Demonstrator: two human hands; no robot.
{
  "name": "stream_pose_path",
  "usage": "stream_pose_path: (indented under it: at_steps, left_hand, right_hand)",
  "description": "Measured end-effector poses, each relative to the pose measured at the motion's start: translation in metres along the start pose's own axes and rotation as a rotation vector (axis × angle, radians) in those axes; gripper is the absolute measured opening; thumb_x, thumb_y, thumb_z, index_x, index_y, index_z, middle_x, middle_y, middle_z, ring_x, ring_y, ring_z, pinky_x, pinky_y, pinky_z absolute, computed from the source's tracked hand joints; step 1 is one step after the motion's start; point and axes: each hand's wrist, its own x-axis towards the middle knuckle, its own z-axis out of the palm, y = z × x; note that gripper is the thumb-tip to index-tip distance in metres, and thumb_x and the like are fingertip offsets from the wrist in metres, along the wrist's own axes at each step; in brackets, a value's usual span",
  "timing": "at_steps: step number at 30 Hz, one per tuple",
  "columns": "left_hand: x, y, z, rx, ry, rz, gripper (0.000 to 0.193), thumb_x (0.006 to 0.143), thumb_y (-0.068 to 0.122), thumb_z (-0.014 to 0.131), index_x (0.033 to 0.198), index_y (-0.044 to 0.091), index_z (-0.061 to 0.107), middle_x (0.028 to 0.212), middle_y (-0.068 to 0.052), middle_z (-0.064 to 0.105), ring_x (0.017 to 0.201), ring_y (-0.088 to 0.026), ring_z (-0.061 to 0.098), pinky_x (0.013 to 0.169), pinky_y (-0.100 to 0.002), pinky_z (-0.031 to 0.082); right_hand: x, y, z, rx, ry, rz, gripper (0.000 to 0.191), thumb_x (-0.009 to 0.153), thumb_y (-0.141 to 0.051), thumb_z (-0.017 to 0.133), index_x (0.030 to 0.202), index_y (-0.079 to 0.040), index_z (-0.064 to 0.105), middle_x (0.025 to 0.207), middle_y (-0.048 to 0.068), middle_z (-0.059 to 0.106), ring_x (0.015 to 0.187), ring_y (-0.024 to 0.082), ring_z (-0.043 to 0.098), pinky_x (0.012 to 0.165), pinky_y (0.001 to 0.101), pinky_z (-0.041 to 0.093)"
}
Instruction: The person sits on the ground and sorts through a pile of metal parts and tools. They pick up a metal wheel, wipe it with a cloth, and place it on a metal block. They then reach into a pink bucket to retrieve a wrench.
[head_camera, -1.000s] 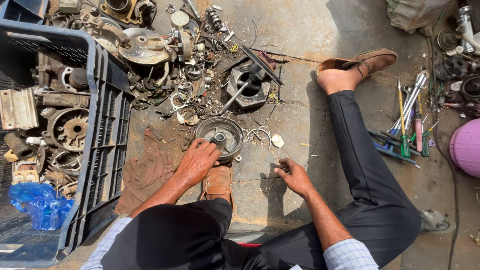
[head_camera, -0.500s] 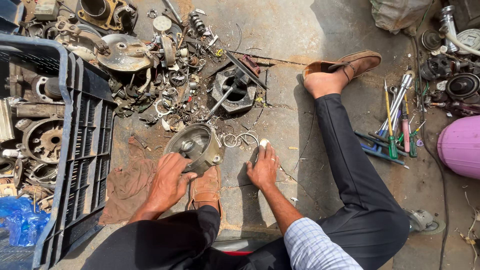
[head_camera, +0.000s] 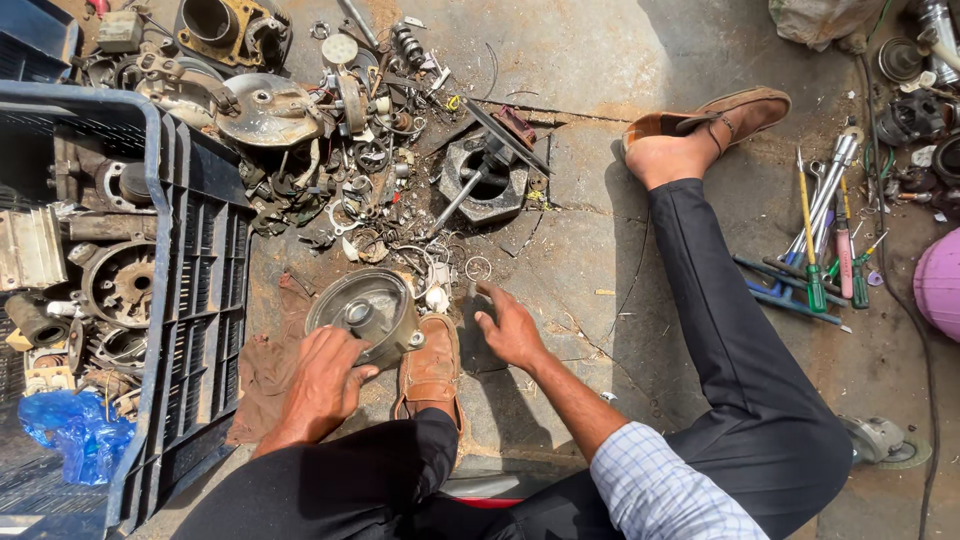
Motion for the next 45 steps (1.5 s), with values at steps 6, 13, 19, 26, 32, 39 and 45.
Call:
stream_pose_path:
  at_steps: [6,13,19,26,32,39,45]
  left_hand:
    - [0.03,0.008,0.073,-0.003,-0.199,0.27,0.027,0.081,0.013,0.075,0.103,0.001,0.066,0.09,-0.011,0.055,0.092,-0.03,0.056,0.098,-0.049,0.042]
    - [0.084,0.039,0.173,0.198,-0.352,0.511,0.008,0.086,0.003,0.065,0.093,0.006,0.066,0.095,-0.007,0.056,0.101,-0.025,0.057,0.104,-0.049,0.041]
    - [0.086,0.031,0.187,0.301,-0.251,0.567,0.011,0.086,0.005,0.063,0.096,0.007,0.066,0.095,-0.005,0.057,0.103,-0.023,0.059,0.114,-0.052,0.036]
    - [0.075,0.022,0.173,0.28,-0.285,0.496,0.026,0.088,0.006,0.064,0.113,0.007,0.066,0.12,-0.01,0.062,0.122,-0.027,0.056,0.118,-0.052,0.034]
    - [0.054,0.029,0.142,0.036,-0.218,0.371,0.046,0.086,0.006,0.066,0.131,0.004,0.06,0.142,-0.018,0.052,0.137,-0.037,0.044,0.114,-0.051,0.033]
    - [0.023,0.038,0.115,-0.033,-0.09,0.186,0.046,0.08,0.0,0.066,0.126,0.007,0.064,0.141,-0.013,0.054,0.136,-0.035,0.048,0.112,-0.048,0.039]
    - [0.002,0.005,0.084,-0.11,-0.086,0.046,0.038,0.083,0.005,0.069,0.12,0.006,0.066,0.135,-0.013,0.059,0.13,-0.035,0.053,0.105,-0.047,0.043]
  right_hand:
    - [-0.036,0.034,-0.091,-0.045,-0.044,0.205,0.05,0.095,-0.023,0.063,0.141,-0.004,0.054,0.139,0.014,0.065,0.13,0.028,0.063,0.104,0.0451,0.052]
    - [-0.099,0.063,-0.109,-0.003,0.102,0.36,0.052,0.093,-0.028,0.067,0.138,-0.003,0.059,0.132,0.016,0.069,0.124,0.029,0.067,0.104,0.0435,0.053]
    - [-0.111,0.078,-0.1,-0.087,0.025,0.335,0.051,0.091,-0.026,0.069,0.135,-0.003,0.059,0.132,0.017,0.068,0.121,0.028,0.068,0.099,0.0407,0.056]
    - [-0.093,0.068,-0.095,-0.071,0.039,0.253,0.052,0.09,-0.025,0.07,0.136,-0.003,0.059,0.128,0.017,0.07,0.116,0.028,0.071,0.096,0.041,0.057]
    - [-0.062,0.03,-0.104,-0.051,0.246,0.091,0.063,0.085,-0.021,0.075,0.142,-0.005,0.051,0.117,0.014,0.07,0.108,0.028,0.071,0.091,0.0419,0.057]
    - [0.071,-0.026,-0.147,-0.273,0.486,-0.354,0.063,0.089,-0.022,0.077,0.142,-0.003,0.048,0.133,0.022,0.055,0.125,0.039,0.056,0.105,0.0474,0.049]
    - [0.13,-0.044,-0.11,-0.285,0.459,-0.235,0.074,0.088,-0.026,0.076,0.147,0.003,0.042,0.139,0.024,0.052,0.13,0.043,0.05,0.11,0.0511,0.04]
